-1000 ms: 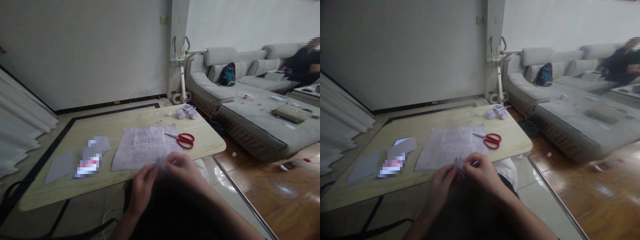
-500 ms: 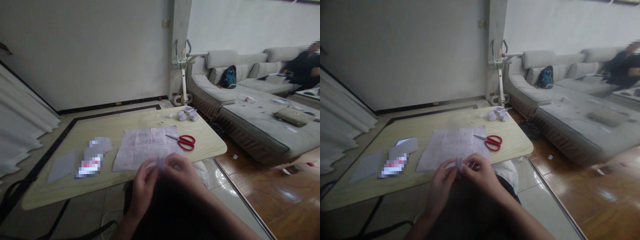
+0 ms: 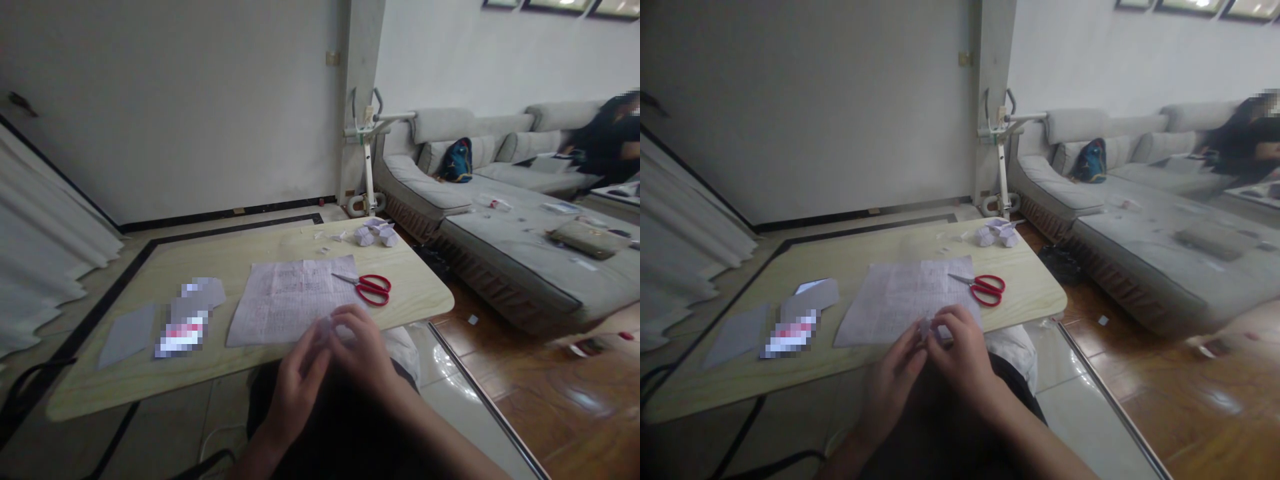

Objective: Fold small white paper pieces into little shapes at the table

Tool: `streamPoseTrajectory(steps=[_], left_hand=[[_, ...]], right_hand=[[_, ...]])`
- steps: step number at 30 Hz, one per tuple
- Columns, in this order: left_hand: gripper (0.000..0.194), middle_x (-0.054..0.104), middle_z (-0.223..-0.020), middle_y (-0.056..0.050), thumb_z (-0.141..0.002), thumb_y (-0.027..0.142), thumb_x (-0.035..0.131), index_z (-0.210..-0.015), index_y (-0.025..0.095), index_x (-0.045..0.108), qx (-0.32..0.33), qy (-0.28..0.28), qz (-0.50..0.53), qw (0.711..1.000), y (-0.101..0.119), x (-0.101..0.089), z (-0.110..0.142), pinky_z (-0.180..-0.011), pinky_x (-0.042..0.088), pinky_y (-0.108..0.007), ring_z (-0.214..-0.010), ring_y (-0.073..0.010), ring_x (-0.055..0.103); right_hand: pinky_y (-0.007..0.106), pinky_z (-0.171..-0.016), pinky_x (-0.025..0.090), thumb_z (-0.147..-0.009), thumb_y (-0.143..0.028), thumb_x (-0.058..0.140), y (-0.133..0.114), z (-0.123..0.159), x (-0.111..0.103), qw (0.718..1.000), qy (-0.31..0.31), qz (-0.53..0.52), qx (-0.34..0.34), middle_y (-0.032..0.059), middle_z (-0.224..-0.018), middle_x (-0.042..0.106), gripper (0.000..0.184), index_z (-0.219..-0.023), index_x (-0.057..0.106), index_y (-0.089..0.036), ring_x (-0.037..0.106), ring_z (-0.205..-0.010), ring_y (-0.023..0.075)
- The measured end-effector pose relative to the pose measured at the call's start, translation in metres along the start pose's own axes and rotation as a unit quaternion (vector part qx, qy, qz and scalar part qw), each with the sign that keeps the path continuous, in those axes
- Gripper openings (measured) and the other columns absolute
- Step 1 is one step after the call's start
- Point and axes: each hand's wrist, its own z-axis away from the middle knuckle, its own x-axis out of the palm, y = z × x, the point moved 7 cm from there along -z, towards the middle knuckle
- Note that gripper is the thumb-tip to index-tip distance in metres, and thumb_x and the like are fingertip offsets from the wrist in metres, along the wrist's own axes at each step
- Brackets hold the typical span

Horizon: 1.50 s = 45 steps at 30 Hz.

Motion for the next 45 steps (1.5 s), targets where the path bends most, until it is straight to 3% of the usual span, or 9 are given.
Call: streamPoseTrajectory(steps=[6,12,15,17,19,22,30,37,45], left_hand=[[0.037,0.072,-0.118,-0.008,-0.085,0.031,0.067,-0.12,0.019,0.063,-0.04,0.02,0.05,0.998,-0.004,-0.003,-0.006,-0.093,0.055,-0.035,-0.11,-0.0254,0.067],[0.037,0.073,-0.116,-0.011,-0.086,0.037,0.064,-0.115,0.015,0.067,-0.049,0.078,-0.013,0.996,-0.01,-0.019,-0.009,-0.093,0.054,-0.039,-0.109,-0.0282,0.067],[0.038,0.071,-0.119,-0.012,-0.088,0.038,0.06,-0.116,0.013,0.069,-0.041,0.09,-0.057,0.993,-0.01,-0.025,-0.011,-0.099,0.049,-0.044,-0.113,-0.0294,0.064],[0.038,0.071,-0.119,-0.012,-0.09,0.038,0.057,-0.116,0.013,0.069,-0.035,0.069,-0.073,0.994,-0.008,-0.023,-0.011,-0.1,0.048,-0.045,-0.114,-0.0294,0.064],[0.037,0.071,-0.119,-0.01,-0.091,0.035,0.055,-0.118,0.014,0.069,-0.014,0.031,-0.083,0.996,-0.003,-0.015,-0.01,-0.099,0.05,-0.042,-0.113,-0.0279,0.065],[0.034,0.072,-0.118,-0.008,-0.093,0.03,0.052,-0.119,0.017,0.069,0.033,-0.01,-0.104,0.994,0.006,-0.005,-0.008,-0.095,0.054,-0.036,-0.11,-0.0248,0.067],[0.032,0.073,-0.116,-0.008,-0.093,0.021,0.052,-0.122,0.018,0.066,0.161,-0.027,-0.228,0.96,0.017,-0.001,0.0,-0.093,0.055,-0.033,-0.105,-0.0225,0.069],[0.031,0.076,-0.105,-0.012,-0.091,0.015,0.049,-0.115,0.012,0.067,0.224,0.011,-0.309,0.924,0.022,0.0,0.0,-0.085,0.059,-0.03,-0.096,-0.0225,0.073],[0.027,0.077,-0.078,-0.009,-0.089,0.014,0.044,-0.094,0.013,0.07,0.301,0.049,-0.377,0.875,0.033,0.001,0.003,-0.064,0.061,-0.026,-0.069,-0.0207,0.075]], right_hand=[[0.036,-0.079,0.051,-0.08,-0.015,0.064,-0.011,0.005,0.003,0.999,-0.03,0.018,-0.023,0.0082,-0.096,0.065,0.012,-0.092,0.066,-0.02,0.06,-0.089,0.0225],[0.036,-0.086,0.05,-0.085,-0.015,0.059,-0.024,0.006,0.003,0.993,-0.116,-0.035,-0.011,0.0098,-0.106,0.063,0.018,-0.1,0.067,-0.018,0.06,-0.097,0.0219],[0.031,-0.078,0.05,-0.085,-0.016,0.059,-0.02,0.002,-0.007,0.996,-0.072,-0.049,0.014,0.0057,-0.092,0.064,0.009,-0.091,0.065,-0.018,0.06,-0.087,0.0191],[0.029,-0.072,0.05,-0.082,-0.015,0.063,-0.013,0.001,-0.011,0.998,-0.046,-0.041,0.032,0.0032,-0.087,0.063,0.015,-0.097,0.064,-0.018,0.059,-0.079,0.0173],[0.027,-0.07,0.049,-0.081,-0.014,0.063,-0.01,0.001,-0.009,0.997,-0.062,-0.043,0.027,0.0028,-0.09,0.063,0.029,-0.109,0.062,-0.019,0.058,-0.076,0.0158],[0.025,-0.068,0.049,-0.081,-0.01,0.06,-0.012,0.002,-0.002,0.994,-0.097,-0.054,-0.005,0.0027,-0.092,0.062,0.03,-0.109,0.065,-0.021,0.058,-0.075,0.0144],[0.027,-0.067,0.047,-0.068,-0.001,0.052,-0.009,0.005,-0.002,0.996,-0.064,-0.019,-0.056,0.002,-0.084,0.062,0.035,-0.096,0.062,-0.02,0.057,-0.074,0.0159],[0.027,-0.062,0.045,-0.065,-0.007,0.051,-0.004,0.006,-0.005,0.998,-0.018,0.011,-0.051,0.0007,-0.076,0.058,0.025,-0.086,0.055,-0.02,0.053,-0.068,0.0159],[0.026,-0.063,0.045,-0.067,-0.006,0.05,-0.001,0.01,0.008,0.996,-0.047,0.046,-0.054,0.0025,-0.079,0.062,0.034,-0.096,0.06,-0.019,0.055,-0.068,0.016]])
